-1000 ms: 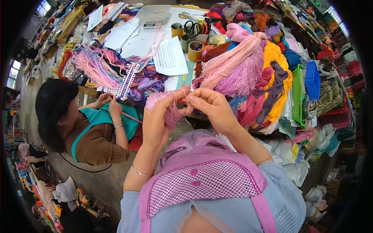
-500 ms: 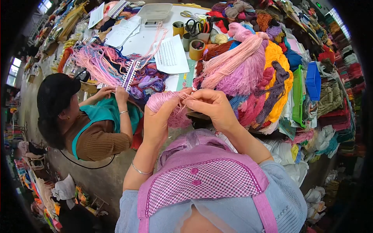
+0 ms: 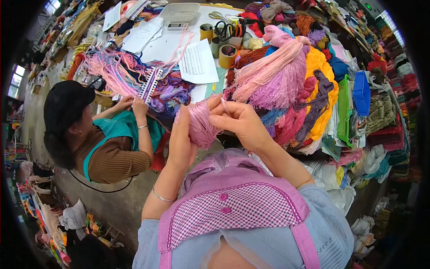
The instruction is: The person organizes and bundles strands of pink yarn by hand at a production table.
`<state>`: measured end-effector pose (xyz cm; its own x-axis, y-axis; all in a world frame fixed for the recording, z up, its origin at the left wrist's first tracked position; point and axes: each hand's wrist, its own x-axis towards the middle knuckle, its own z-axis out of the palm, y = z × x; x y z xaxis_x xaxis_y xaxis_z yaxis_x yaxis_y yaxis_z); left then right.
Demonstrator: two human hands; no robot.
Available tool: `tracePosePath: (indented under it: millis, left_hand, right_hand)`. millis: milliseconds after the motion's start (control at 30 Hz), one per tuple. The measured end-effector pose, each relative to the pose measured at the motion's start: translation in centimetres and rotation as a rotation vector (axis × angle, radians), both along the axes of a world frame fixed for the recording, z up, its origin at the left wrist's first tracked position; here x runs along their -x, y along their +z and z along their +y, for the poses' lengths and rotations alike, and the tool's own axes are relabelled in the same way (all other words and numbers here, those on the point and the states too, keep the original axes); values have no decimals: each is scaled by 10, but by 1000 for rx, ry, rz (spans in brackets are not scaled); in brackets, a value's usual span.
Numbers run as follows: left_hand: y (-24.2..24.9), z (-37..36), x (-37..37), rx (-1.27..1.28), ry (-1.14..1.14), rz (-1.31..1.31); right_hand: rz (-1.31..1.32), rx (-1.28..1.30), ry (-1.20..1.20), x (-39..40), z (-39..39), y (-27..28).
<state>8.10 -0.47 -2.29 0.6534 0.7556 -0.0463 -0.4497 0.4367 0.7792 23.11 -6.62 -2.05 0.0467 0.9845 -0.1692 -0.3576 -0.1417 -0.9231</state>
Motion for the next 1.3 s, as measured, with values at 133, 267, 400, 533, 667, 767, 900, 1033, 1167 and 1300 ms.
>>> tracePosePath:
  millis: [133, 267, 400, 533, 667, 767, 900, 1033, 1167, 1300]
  left_hand:
    - [12, 3, 6, -85, 75, 95]
    - [22, 2, 10, -8, 126, 59]
    - [15, 3, 11, -18, 42, 98]
    - [13, 4, 14, 41, 41, 87]
    - [14, 3, 17, -1, 63, 78]
    - [19, 4, 18, 45, 75, 50]
    - [21, -1, 14, 65, 88, 21]
    - [13, -2, 12, -112, 101, 104]
    - [23, 0, 16, -108, 139, 109]
    - [25, 1, 16, -56, 137, 67]
  right_hand:
    - [12, -16, -60, 0, -3, 2]
    - [66, -60, -80, 5, -4, 9]
    - [44, -23, -59, 3, -6, 3]
    - [35, -50, -54, 5, -5, 8]
    - [-57, -162, -61, 6, -2, -2]
    - [289, -105, -91, 7, 5, -3]
    - [49, 31, 11, 8, 5, 17]
    - [-10, -6, 73, 11, 7, 6]
    - [50, -30, -52, 15, 6, 10]
    - [15, -15, -34, 11, 3, 7]
